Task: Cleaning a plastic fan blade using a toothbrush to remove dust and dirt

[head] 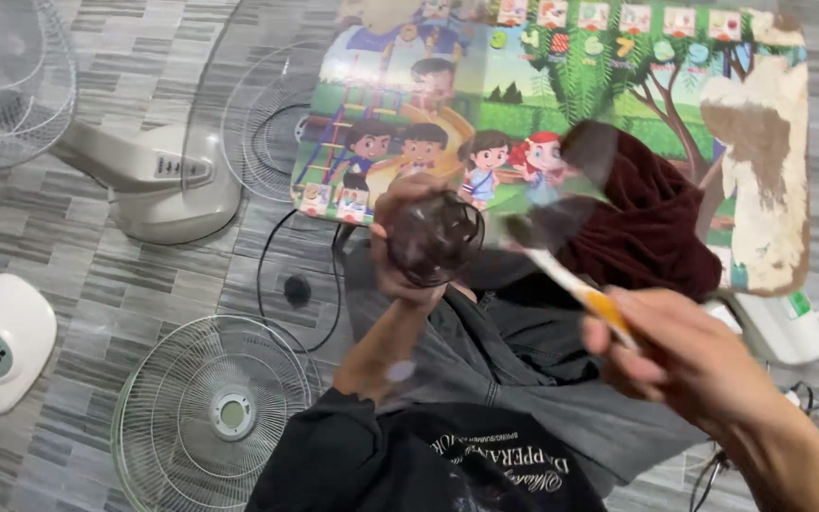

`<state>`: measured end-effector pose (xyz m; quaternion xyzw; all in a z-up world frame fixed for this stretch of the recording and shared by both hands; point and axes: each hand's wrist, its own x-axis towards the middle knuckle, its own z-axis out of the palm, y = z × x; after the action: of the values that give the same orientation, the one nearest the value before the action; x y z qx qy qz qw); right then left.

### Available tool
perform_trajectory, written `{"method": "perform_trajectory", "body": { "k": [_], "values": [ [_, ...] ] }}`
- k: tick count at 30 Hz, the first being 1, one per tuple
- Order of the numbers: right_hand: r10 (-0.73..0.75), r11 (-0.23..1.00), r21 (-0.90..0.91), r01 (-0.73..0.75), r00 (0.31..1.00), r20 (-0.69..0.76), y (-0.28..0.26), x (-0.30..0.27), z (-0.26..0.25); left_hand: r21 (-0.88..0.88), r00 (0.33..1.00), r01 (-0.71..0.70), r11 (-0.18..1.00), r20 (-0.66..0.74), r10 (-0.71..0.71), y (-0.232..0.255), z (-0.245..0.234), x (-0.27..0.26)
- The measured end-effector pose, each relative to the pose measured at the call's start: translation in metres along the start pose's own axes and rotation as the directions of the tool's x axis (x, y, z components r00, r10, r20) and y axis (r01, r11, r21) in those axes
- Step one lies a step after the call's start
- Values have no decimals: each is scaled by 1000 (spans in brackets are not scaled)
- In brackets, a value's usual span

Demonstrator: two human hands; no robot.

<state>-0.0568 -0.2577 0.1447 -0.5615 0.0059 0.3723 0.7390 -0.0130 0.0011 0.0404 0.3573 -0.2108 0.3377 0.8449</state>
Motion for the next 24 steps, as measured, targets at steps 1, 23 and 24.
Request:
{"method": "perform_trajectory", "body": {
  "k": [1,23,24],
  "values": [
    [1,1000,-13,-1,1000,14,-1,-8,-6,6,1000,-17,1000,-6,17,1,-2,1],
    [-460,-424,-898,-119,882,101,-39,-14,113,430,984,-175,885,102,145,11,-8,-11],
    [-385,-396,-912,-112,921,54,-45,-13,117,461,982,-187,868,102,157,12,-12,-13]
  ]
}}
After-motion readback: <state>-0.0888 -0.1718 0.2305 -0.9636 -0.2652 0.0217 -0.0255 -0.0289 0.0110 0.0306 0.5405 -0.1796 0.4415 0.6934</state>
